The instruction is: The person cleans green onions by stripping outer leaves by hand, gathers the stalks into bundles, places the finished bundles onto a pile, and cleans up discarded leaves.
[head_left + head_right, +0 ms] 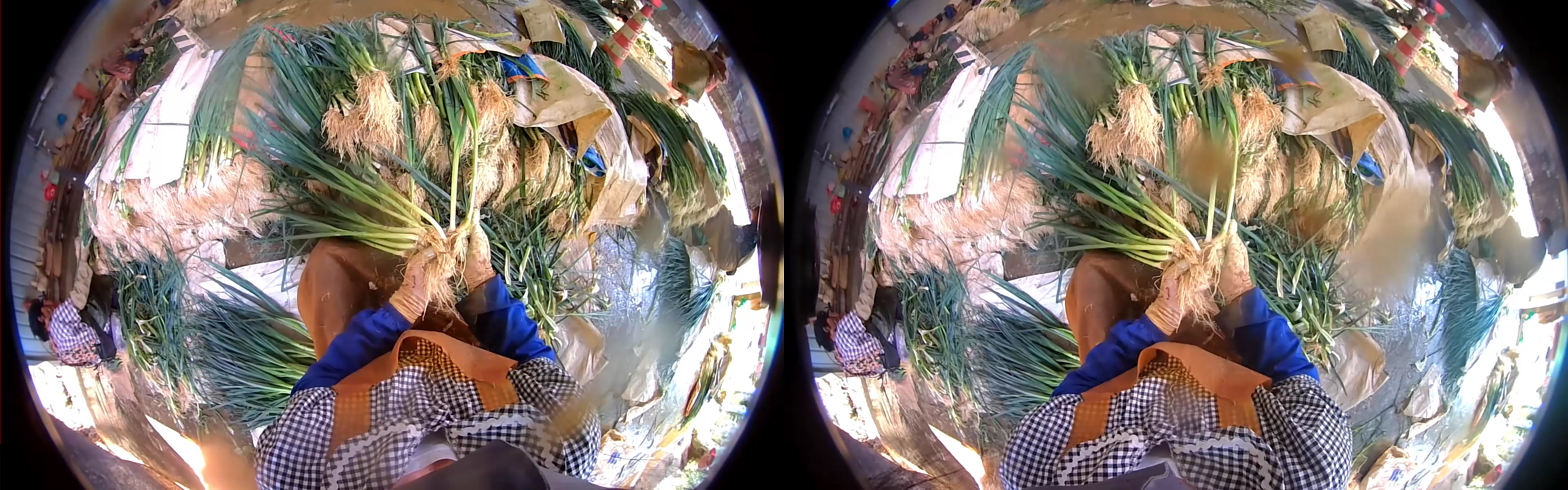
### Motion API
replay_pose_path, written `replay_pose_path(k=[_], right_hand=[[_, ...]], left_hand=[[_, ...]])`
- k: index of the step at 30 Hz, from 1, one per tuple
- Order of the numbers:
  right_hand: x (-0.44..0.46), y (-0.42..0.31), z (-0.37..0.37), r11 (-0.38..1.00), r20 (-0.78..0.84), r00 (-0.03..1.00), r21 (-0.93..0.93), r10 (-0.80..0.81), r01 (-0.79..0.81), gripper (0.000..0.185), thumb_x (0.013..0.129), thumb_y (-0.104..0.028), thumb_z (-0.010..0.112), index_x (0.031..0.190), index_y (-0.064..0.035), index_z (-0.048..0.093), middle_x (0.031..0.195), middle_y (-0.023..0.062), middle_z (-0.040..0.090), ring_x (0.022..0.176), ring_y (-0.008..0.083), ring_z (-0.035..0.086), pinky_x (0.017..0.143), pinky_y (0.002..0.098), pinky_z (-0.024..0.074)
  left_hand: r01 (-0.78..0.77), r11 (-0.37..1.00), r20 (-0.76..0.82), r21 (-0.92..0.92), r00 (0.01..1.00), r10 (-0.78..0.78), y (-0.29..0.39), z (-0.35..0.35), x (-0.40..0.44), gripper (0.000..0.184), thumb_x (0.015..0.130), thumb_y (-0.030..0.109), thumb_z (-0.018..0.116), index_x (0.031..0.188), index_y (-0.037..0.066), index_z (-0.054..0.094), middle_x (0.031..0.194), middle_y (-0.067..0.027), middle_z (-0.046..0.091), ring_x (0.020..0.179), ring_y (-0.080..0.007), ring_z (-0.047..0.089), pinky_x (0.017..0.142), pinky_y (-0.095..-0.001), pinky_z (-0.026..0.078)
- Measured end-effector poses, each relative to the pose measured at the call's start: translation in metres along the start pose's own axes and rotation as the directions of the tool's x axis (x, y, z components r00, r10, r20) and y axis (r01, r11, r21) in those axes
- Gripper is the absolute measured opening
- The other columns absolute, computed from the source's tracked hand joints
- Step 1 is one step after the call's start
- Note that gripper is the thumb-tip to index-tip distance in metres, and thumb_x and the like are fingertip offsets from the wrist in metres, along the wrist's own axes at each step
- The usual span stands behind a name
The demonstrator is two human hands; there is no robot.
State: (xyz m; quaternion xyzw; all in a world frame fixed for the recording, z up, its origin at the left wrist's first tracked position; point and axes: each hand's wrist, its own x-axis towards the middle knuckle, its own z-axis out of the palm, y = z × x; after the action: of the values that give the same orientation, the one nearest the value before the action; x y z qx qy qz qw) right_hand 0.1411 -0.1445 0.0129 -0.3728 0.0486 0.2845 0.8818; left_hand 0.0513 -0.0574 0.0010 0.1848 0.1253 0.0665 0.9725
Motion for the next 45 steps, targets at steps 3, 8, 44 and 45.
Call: replay_pose_path(k=[3,8,44,45], right_hand=[[-0.006,-0.005,-0.003,0.927,0.061,0.996,-0.366,-0.06,0.078,0.03,0.095,-0.026,0.038,0.093,-0.0013,0.054,0.076,0.0078,0.058,0.067,0.017,0.057,0.064,0.027,0.0486],[-0.017,-0.006,-0.084,-0.233,0.176,0.799,-0.901,0.575,0.367,0.03,0.088,-0.03,0.044,0.104,-0.009,0.059,0.097,0.0085,0.063,0.084,0.0227,0.061,0.072,0.0333,0.048],[-0.024,-0.052,0.045,-0.631,0.781,0.606,-0.395,0.153,0.668,0.008,0.077,-0.017,0.059,0.072,-0.0122,0.056,0.054,0.0019,0.048,0.046,0.0183,0.05,0.043,0.0313,0.0406],[-0.024,-0.038,0.04,-0.445,0.953,0.296,-0.291,-0.061,0.847,0.008,0.079,-0.018,0.058,0.073,-0.0131,0.057,0.051,0.0004,0.044,0.042,0.0168,0.047,0.038,0.0303,0.0389]], left_hand=[[0.07,0.997,-0.05,0.028,0.996,-0.068,-0.002,-0.002,0.008,0.036,0.083,0.011,0.052,0.116,-0.003,0.051,0.108,-0.0111,0.058,0.092,-0.0196,0.058,0.078,-0.0301,0.049],[-0.008,0.989,-0.091,-0.147,0.996,-0.006,-0.01,-0.021,0.025,0.039,0.079,0.004,0.052,0.118,-0.005,0.049,0.108,-0.0129,0.058,0.091,-0.0213,0.058,0.076,-0.0302,0.05],[0.069,0.997,-0.068,-0.025,0.995,-0.071,0.009,-0.014,-0.006,0.041,0.087,0.026,0.047,0.115,-0.004,0.048,0.091,-0.0144,0.06,0.064,-0.0174,0.055,0.047,-0.028,0.046],[0.09,0.966,0.072,-0.242,0.995,-0.074,0.018,-0.01,-0.002,0.043,0.087,0.024,0.047,0.12,-0.004,0.042,0.087,-0.0127,0.055,0.062,-0.0166,0.052,0.046,-0.0269,0.045]])
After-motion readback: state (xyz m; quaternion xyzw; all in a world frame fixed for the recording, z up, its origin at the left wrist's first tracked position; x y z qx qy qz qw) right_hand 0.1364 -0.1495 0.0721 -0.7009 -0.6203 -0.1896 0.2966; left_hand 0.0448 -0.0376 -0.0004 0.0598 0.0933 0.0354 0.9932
